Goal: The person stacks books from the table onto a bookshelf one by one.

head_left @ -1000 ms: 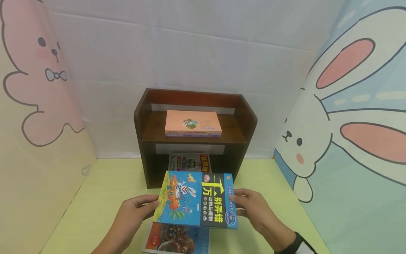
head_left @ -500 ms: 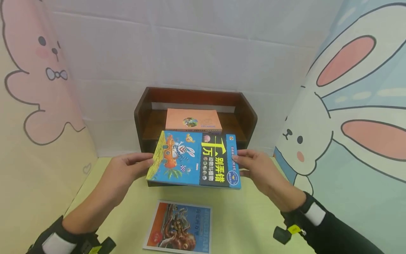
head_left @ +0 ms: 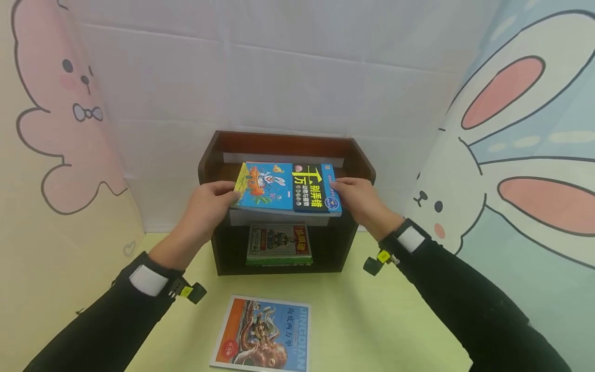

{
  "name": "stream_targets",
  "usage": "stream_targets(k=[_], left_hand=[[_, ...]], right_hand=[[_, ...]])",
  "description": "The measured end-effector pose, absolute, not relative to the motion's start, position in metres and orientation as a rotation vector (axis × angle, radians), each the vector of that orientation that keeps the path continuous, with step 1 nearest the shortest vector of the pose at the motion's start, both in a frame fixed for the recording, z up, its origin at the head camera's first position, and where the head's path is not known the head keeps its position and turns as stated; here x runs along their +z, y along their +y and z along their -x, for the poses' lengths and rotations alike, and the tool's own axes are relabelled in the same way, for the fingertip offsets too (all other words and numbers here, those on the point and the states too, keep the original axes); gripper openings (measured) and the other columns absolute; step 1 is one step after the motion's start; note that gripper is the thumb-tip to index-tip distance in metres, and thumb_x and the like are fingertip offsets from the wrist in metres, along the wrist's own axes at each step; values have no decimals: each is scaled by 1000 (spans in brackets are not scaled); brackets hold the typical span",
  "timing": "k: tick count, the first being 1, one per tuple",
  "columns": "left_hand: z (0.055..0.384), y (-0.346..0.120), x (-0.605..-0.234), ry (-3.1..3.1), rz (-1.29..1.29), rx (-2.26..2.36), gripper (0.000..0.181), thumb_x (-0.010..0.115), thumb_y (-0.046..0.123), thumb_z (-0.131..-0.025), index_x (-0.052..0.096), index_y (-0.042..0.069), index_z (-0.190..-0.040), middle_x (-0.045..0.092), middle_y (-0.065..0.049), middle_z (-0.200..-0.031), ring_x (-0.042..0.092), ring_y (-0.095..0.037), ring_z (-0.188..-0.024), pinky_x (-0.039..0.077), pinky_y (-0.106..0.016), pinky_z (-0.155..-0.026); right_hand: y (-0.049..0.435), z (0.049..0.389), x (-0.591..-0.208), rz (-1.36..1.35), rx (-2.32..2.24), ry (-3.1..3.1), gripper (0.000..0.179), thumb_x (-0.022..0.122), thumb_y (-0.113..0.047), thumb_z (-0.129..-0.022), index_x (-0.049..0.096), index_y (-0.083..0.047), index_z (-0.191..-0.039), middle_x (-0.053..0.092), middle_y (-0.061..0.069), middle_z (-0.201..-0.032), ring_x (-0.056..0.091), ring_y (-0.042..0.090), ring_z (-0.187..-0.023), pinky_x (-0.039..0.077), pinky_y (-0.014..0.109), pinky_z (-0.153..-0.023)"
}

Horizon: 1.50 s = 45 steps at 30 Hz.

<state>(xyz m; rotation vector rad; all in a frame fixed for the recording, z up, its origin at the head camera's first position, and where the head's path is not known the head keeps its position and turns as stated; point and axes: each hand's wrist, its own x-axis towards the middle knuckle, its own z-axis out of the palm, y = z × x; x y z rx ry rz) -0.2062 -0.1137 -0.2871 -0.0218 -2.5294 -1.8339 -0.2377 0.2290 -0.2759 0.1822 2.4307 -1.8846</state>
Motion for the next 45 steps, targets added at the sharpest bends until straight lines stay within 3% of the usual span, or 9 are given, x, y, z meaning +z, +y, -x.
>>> stream_targets(k=[5, 13, 19, 30, 36, 39, 45], left_hand=[[225, -106, -293, -2459, 14, -1820, 45, 61, 21, -114, 61, -2, -152, 59, -20, -148, 50, -34, -129, 48, -49, -110], [241, -102, -297, -2373, -42, -1859, 47, 60, 18, -114, 56, -5, -156, 59, -23, -151, 54, -31, -131, 49, -47, -114], [251, -101, -302, -2398, -55, -1829, 48, 60, 18, -114, 56, -4, -156, 60, -22, -150, 56, -32, -127, 52, -47, -109], [259, -101, -309, -2483, -11, -1698, 48, 62, 20, -112, 58, -7, -152, 64, -24, -142, 59, -32, -122, 54, -47, -104], [261, -99, -306, -2507, 3, -1680, 52, 63, 23, -112, 57, -7, -154, 63, -24, -143, 58, -34, -124, 53, -50, -108], [259, -98, -304, -2531, 29, -1667, 62, 64, 26, -111, 47, -5, -163, 56, -25, -154, 55, -37, -135, 50, -54, -115], [226, -105, -306, -2590, 166, -1544, 85, 66, 36, -110, 23, 6, -176, 24, -24, -177, 37, -43, -157, 40, -62, -125]], right_hand=[[219, 263, -277, -215, -1916, 2453, 49, 64, -34, -115, 64, -4, -153, 70, 16, -136, 73, 28, -112, 63, 36, -99], [208, 293, -278, -265, -1930, 2483, 46, 63, -33, -115, 66, -5, -152, 70, 15, -134, 73, 25, -108, 64, 34, -92], [204, 302, -282, -288, -1902, 2501, 46, 61, -32, -116, 64, -3, -152, 70, 16, -134, 72, 26, -110, 63, 36, -96], [208, 312, -288, -234, -1620, 2671, 43, 59, -31, -117, 70, 2, -142, 74, 16, -122, 73, 25, -101, 63, 34, -88], [212, 312, -284, -206, -1542, 2706, 48, 61, -35, -116, 68, 2, -145, 73, 18, -125, 74, 27, -104, 64, 37, -93], [214, 308, -284, -112, -1426, 2818, 53, 59, -39, -116, 65, 4, -146, 71, 19, -126, 72, 29, -107, 62, 40, -94], [213, 272, -289, 206, -1066, 3319, 66, 63, -42, -113, 51, 9, -153, 59, 27, -137, 60, 38, -122, 55, 54, -106]])
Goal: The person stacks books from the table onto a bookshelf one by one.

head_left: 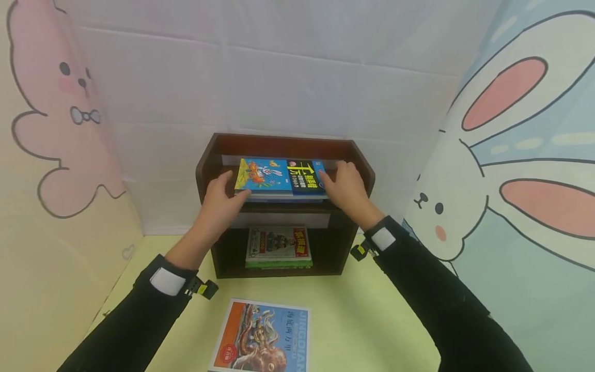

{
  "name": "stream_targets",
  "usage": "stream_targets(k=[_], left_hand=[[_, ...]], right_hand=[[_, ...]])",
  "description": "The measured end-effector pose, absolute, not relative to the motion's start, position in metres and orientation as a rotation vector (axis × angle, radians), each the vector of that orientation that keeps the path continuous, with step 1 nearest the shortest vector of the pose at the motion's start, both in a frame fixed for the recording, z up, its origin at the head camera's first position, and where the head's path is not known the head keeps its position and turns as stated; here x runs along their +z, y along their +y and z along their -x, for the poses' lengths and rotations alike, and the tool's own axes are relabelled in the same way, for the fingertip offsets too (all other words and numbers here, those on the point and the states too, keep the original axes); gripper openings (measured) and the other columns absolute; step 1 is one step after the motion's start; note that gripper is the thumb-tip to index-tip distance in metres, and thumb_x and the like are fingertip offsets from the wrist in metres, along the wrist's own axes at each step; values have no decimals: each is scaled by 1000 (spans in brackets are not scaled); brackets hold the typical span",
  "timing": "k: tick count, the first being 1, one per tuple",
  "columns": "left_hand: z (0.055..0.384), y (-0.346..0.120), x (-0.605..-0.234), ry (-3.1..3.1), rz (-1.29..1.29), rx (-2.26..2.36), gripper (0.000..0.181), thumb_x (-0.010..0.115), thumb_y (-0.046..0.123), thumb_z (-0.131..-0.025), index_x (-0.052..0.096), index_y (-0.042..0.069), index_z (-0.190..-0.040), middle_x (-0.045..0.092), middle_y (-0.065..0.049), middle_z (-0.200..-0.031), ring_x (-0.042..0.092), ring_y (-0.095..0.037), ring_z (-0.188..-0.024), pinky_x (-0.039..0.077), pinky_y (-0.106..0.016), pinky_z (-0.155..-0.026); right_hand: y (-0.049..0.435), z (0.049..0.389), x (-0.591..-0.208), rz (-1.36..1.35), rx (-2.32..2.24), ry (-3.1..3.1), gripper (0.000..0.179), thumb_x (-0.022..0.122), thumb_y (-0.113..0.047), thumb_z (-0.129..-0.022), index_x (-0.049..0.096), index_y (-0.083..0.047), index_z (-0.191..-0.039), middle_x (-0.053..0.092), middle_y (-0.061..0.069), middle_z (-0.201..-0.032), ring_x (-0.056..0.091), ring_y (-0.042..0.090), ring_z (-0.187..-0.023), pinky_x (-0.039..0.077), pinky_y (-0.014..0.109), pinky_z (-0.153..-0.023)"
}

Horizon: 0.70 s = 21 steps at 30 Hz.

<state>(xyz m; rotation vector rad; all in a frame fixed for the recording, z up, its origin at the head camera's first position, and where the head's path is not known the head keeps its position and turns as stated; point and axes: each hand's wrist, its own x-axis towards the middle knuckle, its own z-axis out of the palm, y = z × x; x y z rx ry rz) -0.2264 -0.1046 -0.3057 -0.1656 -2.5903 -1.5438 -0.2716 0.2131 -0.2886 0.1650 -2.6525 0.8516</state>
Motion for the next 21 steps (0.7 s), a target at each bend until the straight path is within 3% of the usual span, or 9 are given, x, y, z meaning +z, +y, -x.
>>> stream_targets(k=[6, 12, 16, 21], left_hand=[[144, -121, -337, -2554, 308, -1640, 77, 67, 29, -112, 27, 6, -174, 28, -24, -175, 35, -46, -159, 37, -61, -127], [93, -152, -419, -2712, 25, -1821, 70, 65, 33, -114, 35, 2, -169, 41, -27, -170, 41, -49, -156, 43, -64, -121], [78, -164, -477, -2856, -226, -1804, 69, 63, 34, -113, 39, -7, -163, 45, -36, -164, 44, -56, -150, 48, -67, -115], [61, -170, -518, -2974, -306, -1733, 67, 66, 32, -111, 47, -17, -153, 56, -41, -149, 56, -59, -138, 57, -63, -106]], right_hand=[[226, 189, -331, -356, 714, -2309, 58, 75, -25, -106, 53, 10, -147, 58, 29, -129, 57, 44, -117, 51, 58, -103], [252, 121, -408, -102, 1219, -2683, 51, 71, -27, -110, 58, 9, -143, 68, 20, -120, 68, 35, -108, 59, 51, -90], [258, 96, -454, 149, 1749, -2882, 55, 64, -30, -113, 57, 18, -139, 71, 27, -123, 72, 42, -113, 62, 54, -97], [257, 77, -490, 320, 2220, -2910, 71, 59, -30, -114, 40, 33, -142, 63, 43, -135, 63, 57, -130, 52, 63, -112]])
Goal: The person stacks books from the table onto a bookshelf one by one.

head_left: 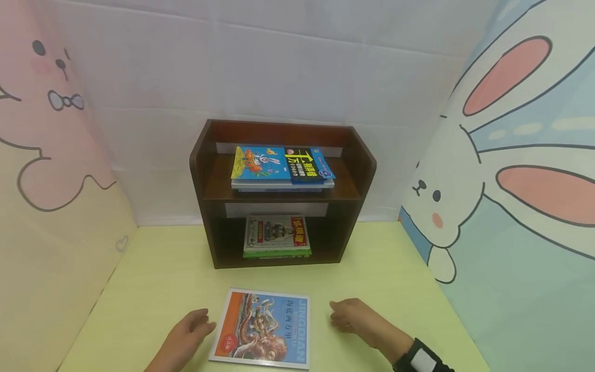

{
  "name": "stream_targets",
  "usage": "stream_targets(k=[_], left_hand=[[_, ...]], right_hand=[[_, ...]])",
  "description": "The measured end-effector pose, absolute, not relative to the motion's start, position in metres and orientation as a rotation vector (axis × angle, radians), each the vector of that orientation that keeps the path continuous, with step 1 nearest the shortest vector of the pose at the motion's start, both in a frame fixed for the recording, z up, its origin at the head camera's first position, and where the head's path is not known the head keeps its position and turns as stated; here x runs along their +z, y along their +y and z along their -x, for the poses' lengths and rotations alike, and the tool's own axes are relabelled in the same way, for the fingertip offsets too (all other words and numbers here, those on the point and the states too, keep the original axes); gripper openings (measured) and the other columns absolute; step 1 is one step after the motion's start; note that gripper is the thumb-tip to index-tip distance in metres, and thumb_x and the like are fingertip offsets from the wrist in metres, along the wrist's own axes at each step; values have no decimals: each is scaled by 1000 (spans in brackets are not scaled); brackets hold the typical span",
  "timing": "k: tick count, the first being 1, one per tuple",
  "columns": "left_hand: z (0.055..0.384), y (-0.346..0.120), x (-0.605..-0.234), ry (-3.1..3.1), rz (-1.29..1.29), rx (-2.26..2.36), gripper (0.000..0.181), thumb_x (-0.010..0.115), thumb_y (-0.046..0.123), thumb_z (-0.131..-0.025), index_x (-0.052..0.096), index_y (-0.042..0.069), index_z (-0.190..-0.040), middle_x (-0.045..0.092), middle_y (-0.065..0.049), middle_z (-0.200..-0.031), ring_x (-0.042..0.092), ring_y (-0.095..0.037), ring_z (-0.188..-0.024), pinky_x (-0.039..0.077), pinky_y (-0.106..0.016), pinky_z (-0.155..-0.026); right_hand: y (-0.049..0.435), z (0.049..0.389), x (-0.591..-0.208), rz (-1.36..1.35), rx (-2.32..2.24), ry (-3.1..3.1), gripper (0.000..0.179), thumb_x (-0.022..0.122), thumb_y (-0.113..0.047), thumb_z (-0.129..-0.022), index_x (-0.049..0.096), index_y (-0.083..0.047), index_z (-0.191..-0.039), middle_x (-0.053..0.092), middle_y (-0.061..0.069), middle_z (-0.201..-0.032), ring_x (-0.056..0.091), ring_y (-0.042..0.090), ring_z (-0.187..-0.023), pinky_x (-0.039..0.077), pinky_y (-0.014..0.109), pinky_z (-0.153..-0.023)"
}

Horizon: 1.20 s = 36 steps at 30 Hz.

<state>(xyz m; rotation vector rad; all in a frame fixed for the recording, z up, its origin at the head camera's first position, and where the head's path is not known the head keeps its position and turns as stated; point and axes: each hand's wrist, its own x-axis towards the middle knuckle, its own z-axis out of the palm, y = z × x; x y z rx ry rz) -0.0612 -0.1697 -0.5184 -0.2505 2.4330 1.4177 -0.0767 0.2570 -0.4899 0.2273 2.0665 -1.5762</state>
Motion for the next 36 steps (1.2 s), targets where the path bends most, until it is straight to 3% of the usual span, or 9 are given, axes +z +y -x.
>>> stream_targets(k=[5, 11, 18, 22, 26, 29, 32, 36], left_hand=[[56, -169, -529, 2425, 251, 1403, 69, 70, 32, -109, 49, -19, -149, 64, -38, -139, 64, -55, -128, 60, -61, -101], [52, -167, -526, 2376, 257, 1418, 69, 68, 31, -109, 48, -23, -147, 61, -40, -142, 67, -55, -124, 61, -61, -99], [55, -155, -521, 2174, 292, 1533, 73, 68, 31, -110, 44, -29, -144, 55, -45, -143, 63, -56, -129, 62, -59, -98], [54, -152, -524, 2000, 296, 1639, 60, 65, 27, -112, 50, -25, -138, 62, -37, -136, 66, -49, -124, 62, -57, -99], [53, -151, -534, 2021, 210, 1601, 53, 65, 19, -111, 53, -27, -134, 63, -39, -135, 65, -54, -126, 63, -56, -97], [52, -149, -540, 2108, 178, 1550, 55, 70, 15, -108, 53, -29, -136, 60, -44, -137, 63, -58, -127, 65, -53, -94], [51, -147, -544, 2175, 186, 1522, 52, 73, 14, -105, 58, -26, -135, 67, -39, -131, 68, -54, -122, 65, -52, -92], [49, -143, -547, 2252, 223, 1508, 51, 77, 16, -103, 62, -22, -134, 75, -28, -120, 74, -44, -111, 66, -51, -90]], right_hand=[[254, 70, -499, -250, -1613, 1932, 69, 55, -24, -115, 36, 35, -144, 61, 45, -138, 61, 57, -134, 51, 62, -115], [249, 63, -499, -243, -1643, 1900, 62, 52, -19, -115, 40, 35, -143, 62, 45, -135, 63, 56, -132, 52, 61, -113], [226, 57, -498, -287, -1709, 1821, 63, 51, -16, -114, 33, 36, -145, 61, 46, -137, 59, 58, -136, 51, 64, -114], [216, 54, -503, -317, -1731, 1865, 48, 55, -10, -109, 51, 30, -135, 67, 37, -131, 66, 50, -126, 58, 60, -106], [215, 50, -510, -349, -1746, 1911, 30, 58, -6, -105, 70, 18, -120, 72, 23, -119, 70, 30, -109, 64, 47, -95], [216, 47, -514, -365, -1740, 1934, 32, 59, -7, -108, 69, 18, -124, 70, 22, -120, 66, 28, -108, 64, 46, -96], [216, 44, -515, -361, -1736, 1968, 39, 59, -9, -110, 63, 22, -132, 68, 25, -127, 65, 31, -115, 62, 51, -101], [214, 42, -517, -343, -1744, 2061, 41, 62, -8, -108, 61, 25, -132, 70, 28, -127, 70, 33, -114, 62, 55, -99]])
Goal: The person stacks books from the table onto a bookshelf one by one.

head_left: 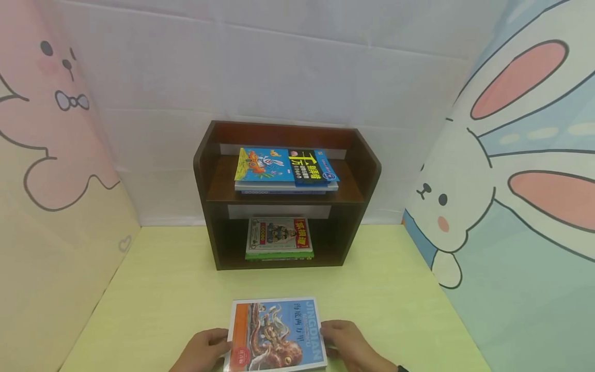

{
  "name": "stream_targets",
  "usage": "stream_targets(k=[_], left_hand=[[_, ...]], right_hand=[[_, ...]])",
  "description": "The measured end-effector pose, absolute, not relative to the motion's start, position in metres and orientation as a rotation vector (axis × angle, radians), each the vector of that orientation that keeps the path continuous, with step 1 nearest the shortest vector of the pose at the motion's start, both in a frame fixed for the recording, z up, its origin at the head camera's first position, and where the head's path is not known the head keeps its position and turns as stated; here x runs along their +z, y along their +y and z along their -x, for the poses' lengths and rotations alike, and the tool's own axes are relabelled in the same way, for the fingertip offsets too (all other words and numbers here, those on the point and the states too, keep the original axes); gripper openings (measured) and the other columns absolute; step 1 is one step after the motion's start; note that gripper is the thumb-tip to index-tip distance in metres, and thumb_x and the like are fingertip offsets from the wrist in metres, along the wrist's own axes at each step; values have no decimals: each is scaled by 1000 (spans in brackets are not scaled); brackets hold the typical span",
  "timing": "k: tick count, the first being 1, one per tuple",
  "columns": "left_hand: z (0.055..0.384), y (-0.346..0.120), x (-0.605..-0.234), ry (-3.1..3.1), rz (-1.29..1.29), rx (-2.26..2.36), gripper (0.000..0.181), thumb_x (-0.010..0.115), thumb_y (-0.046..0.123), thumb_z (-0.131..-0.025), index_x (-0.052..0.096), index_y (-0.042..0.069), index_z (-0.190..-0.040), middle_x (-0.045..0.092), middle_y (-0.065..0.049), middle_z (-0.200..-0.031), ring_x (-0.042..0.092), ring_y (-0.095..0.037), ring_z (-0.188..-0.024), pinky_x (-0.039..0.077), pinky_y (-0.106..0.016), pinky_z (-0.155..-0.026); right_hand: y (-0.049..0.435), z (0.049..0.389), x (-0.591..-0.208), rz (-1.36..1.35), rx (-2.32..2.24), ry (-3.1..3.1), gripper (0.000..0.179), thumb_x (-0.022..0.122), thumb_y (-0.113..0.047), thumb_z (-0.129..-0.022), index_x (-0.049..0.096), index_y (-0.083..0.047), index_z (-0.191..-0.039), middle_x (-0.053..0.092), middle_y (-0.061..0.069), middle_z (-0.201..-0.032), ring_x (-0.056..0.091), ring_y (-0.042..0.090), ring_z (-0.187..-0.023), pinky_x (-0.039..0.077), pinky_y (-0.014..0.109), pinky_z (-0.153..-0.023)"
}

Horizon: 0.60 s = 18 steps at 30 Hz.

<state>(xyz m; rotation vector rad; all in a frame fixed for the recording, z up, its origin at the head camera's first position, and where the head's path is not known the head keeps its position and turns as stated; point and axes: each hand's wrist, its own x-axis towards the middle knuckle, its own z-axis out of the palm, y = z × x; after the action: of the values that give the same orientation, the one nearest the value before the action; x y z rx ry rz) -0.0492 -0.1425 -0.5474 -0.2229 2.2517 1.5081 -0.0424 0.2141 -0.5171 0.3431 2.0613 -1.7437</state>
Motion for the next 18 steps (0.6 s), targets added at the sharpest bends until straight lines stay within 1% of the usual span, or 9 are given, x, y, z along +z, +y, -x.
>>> stream_targets(k=[3, 5, 7, 9, 13, 18], left_hand=[[48, -139, -550, 2284, 260, 1517, 49, 80, 15, -101, 66, -18, -134, 78, -22, -116, 76, -36, -105, 65, -52, -90], [48, -137, -551, 2308, 265, 1539, 46, 80, 12, -100, 68, -17, -133, 79, -19, -114, 77, -32, -102, 65, -51, -89], [48, -136, -550, 2328, 258, 1569, 43, 80, 9, -99, 69, -16, -133, 79, -18, -113, 78, -30, -101, 66, -50, -87], [47, -135, -545, 2329, 245, 1629, 41, 79, 6, -99, 69, -16, -132, 79, -20, -115, 79, -31, -100, 67, -48, -84], [48, -133, -523, 2300, 256, 1747, 42, 78, 5, -100, 68, -16, -135, 77, -25, -124, 79, -33, -105, 68, -45, -84], [53, -131, -485, 2283, 299, 1782, 45, 77, 9, -103, 66, -12, -141, 75, -25, -131, 79, -32, -107, 67, -49, -88]], right_hand=[[213, 42, -519, -353, -1728, 2156, 38, 67, -7, -105, 65, 23, -129, 74, 25, -121, 72, 29, -108, 63, 52, -95], [213, 41, -520, -380, -1727, 2204, 38, 69, -6, -104, 66, 22, -130, 76, 22, -118, 73, 27, -104, 64, 48, -92], [213, 41, -521, -383, -1768, 2222, 40, 71, -3, -102, 64, 23, -131, 77, 22, -116, 75, 27, -103, 66, 46, -89], [215, 41, -520, -371, -1818, 2220, 42, 71, -1, -102, 61, 24, -133, 77, 23, -115, 77, 29, -101, 67, 45, -86], [218, 43, -508, -334, -1864, 2236, 42, 71, -3, -103, 62, 23, -135, 77, 23, -118, 76, 27, -101, 67, 44, -85], [221, 50, -475, -350, -1839, 2283, 39, 73, -10, -105, 67, 14, -136, 75, 20, -129, 74, 26, -109, 67, 46, -89]])
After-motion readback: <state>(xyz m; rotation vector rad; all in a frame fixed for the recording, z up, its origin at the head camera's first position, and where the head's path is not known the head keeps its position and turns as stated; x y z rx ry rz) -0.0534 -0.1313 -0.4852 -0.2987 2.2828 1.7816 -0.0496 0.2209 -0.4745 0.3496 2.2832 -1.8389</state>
